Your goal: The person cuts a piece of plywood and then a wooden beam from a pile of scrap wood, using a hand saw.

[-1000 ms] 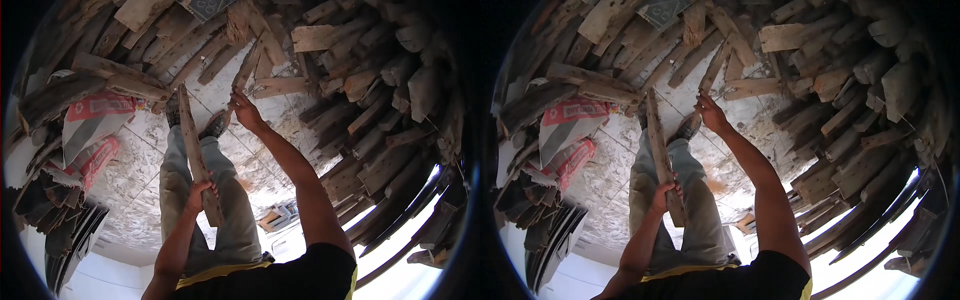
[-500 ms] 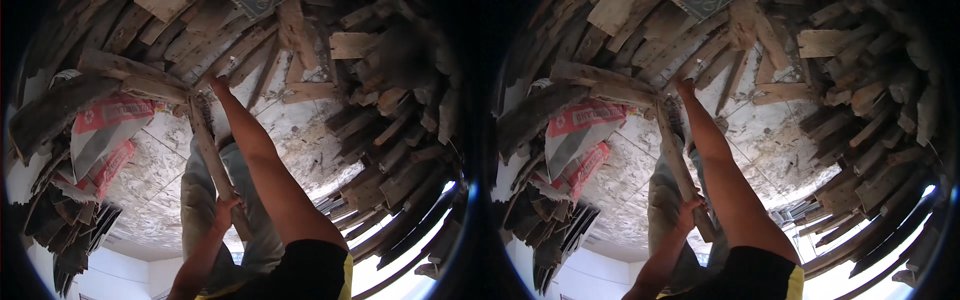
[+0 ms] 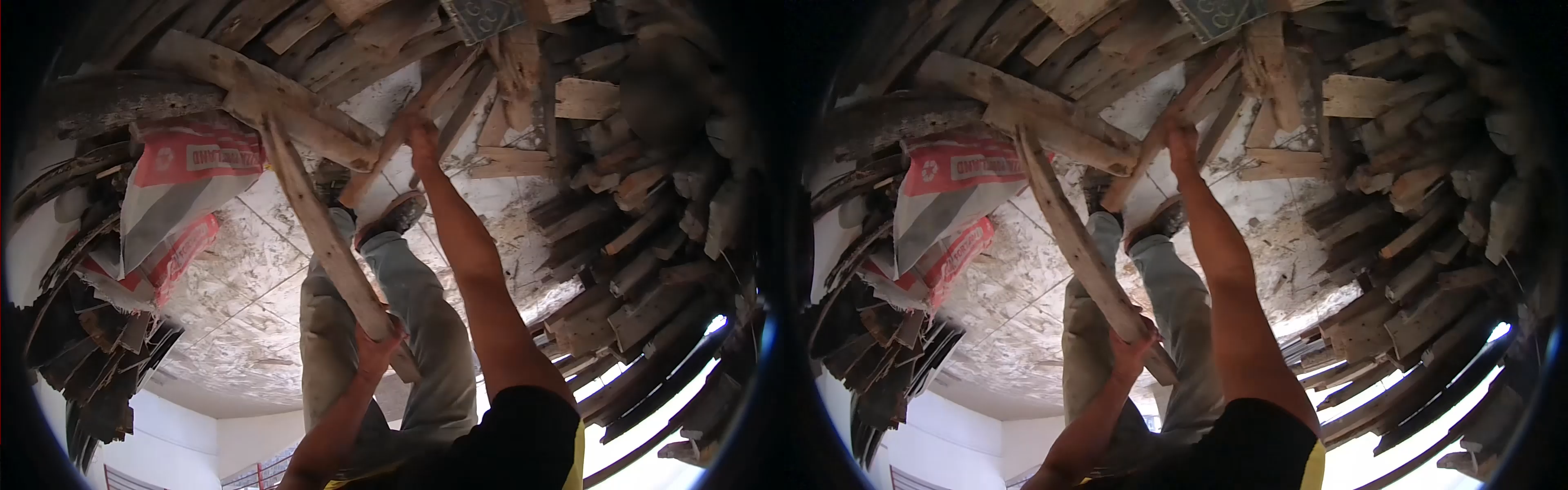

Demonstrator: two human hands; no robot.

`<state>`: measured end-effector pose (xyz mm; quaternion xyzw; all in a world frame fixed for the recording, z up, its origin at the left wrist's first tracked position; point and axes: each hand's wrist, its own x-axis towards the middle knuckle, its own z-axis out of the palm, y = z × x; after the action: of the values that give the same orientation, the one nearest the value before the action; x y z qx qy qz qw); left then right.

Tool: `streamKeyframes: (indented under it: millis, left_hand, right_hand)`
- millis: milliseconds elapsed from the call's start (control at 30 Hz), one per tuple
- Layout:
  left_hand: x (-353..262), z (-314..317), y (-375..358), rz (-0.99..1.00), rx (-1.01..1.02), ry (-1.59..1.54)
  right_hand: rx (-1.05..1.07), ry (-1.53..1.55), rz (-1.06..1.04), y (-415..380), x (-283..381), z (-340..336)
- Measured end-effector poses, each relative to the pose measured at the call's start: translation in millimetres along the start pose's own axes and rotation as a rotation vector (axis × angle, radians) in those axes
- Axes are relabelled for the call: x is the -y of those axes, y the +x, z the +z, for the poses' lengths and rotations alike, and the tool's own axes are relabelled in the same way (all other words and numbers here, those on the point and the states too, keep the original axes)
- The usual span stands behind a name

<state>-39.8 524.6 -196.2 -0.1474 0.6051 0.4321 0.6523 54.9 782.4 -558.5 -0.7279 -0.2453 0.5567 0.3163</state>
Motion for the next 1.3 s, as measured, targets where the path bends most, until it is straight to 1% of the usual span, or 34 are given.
streamKeyframes:
  millis: [33,67,100,167,200,233,300,333,367,433,467,500,567,633,667,700,733,767,800,833,900,933,967,1067,1100,1133,1200,1233,1267,1300]
  left_hand:
    - [-1.8,2.0,2.1,-0.006,0.014,-0.014]
    - [-3.1,4.3,4.7,-0.001,0.014,-0.049]
    - [-4.9,5.6,4.9,0.001,0.011,-0.081]
    - [-8.4,8.5,8.1,-0.023,0.018,-0.074]
    - [-9.4,7.9,9.5,-0.073,0.0,-0.107]
    - [-10.9,7.0,11.5,-0.12,-0.018,-0.137]
    - [-11.4,4.0,12.7,-0.105,0.005,-0.143]
    - [-12.3,4.0,13.8,-0.139,-0.005,-0.147]
    - [-12.2,3.7,14.8,-0.177,-0.015,-0.148]
    - [-5.4,0.8,16.1,-0.172,0.021,-0.161]
    - [-2.7,-0.1,16.1,-0.184,0.033,-0.151]
    - [-2.6,0.1,15.9,-0.193,0.044,-0.138]
    - [-3.7,-0.8,11.2,-0.214,0.051,-0.159]
    - [-7.7,-0.2,3.9,-0.31,0.04,-0.295]
    - [-14.3,8.1,-6.1,-0.305,0.042,-0.289]
    - [-21.5,17.7,-15.0,-0.367,0.037,-0.354]
    - [-28.7,28.3,-22.7,-0.421,0.032,-0.422]
    - [-32.2,36.8,-36.4,-0.405,0.021,-0.418]
    - [-33.1,50.8,-44.8,-0.419,0.053,-0.366]
    - [-34.3,64.6,-52.5,-0.437,0.085,-0.309]
    - [-36.3,94.1,-76.0,-0.418,0.224,-0.207]
    - [-42.4,114.3,-87.3,-0.407,0.194,-0.138]
    - [-44.2,126.6,-105.9,-0.424,0.163,-0.056]
    - [-58.0,156.7,-145.5,-0.511,0.357,0.02]
    - [-70.0,172.1,-153.8,-0.516,0.442,0.051]
    - [-82.5,182.4,-167.5,-0.513,0.495,0.107]
    - [-103.8,198.4,-183.9,-0.524,0.581,0.201]
    - [-112.2,200.6,-191.3,-0.498,0.591,0.308]
    - [-120.1,200.5,-203.6,-0.46,0.609,0.41]
    - [-129.1,206.8,-213.5,-0.455,0.651,0.44]
  right_hand:
    - [0.051,0.072,-0.013,-1.7,17.6,-22.0]
    - [0.088,-0.205,0.013,12.0,21.8,-46.0]
    - [0.081,-0.221,0.006,3.6,42.5,-54.0]
    - [0.187,0.427,0.219,-16.8,88.7,-66.2]
    - [0.228,0.473,0.294,-23.0,105.8,-75.1]
    - [0.225,0.471,0.285,-29.6,125.0,-86.2]
    - [0.41,0.787,0.376,-39.0,153.0,-114.2]
    - [0.343,0.732,0.372,-42.1,163.2,-123.7]
    - [0.337,0.725,0.359,-41.2,165.9,-137.3]
    - [0.607,1.013,0.592,-40.7,162.3,-172.6]
    - [0.482,0.85,0.593,-53.2,176.2,-174.1]
    - [0.475,0.85,0.583,-63.7,182.5,-179.2]
    - [0.43,0.713,0.636,-90.2,195.6,-187.4]
    - [0.408,0.722,0.597,-122.4,212.1,-198.3]
    - [0.391,0.644,0.597,-137.0,218.6,-205.5]
    - [0.382,0.567,0.596,-151.2,226.5,-210.3]
    - [0.401,0.572,0.592,-166.6,235.4,-214.7]
    - [0.3,0.327,0.592,-192.3,248.0,-216.9]
    - [0.202,0.081,0.572,-207.8,261.3,-218.3]
    - [0.217,0.091,0.565,-221.4,274.7,-219.0]
    - [0.212,0.02,0.546,-262.9,292.6,-230.3]
    - [0.214,0.032,0.544,-281.4,307.5,-228.7]
    - [0.199,-0.031,0.487,-308.8,323.3,-230.4]
    - [0.132,-0.162,0.283,-357.9,344.9,-240.8]
    - [0.115,-0.243,0.239,-367.7,350.1,-246.9]
    - [0.09,-0.319,0.148,-377.0,354.0,-253.9]
    - [0.049,-0.257,0.076,-410.9,390.1,-254.8]
    - [0.002,-0.228,0.084,-412.8,378.4,-256.1]
    - [-0.042,-0.401,-0.06,-404.8,363.9,-260.8]
    - [-0.09,-0.585,-0.222,-422.1,405.1,-254.9]
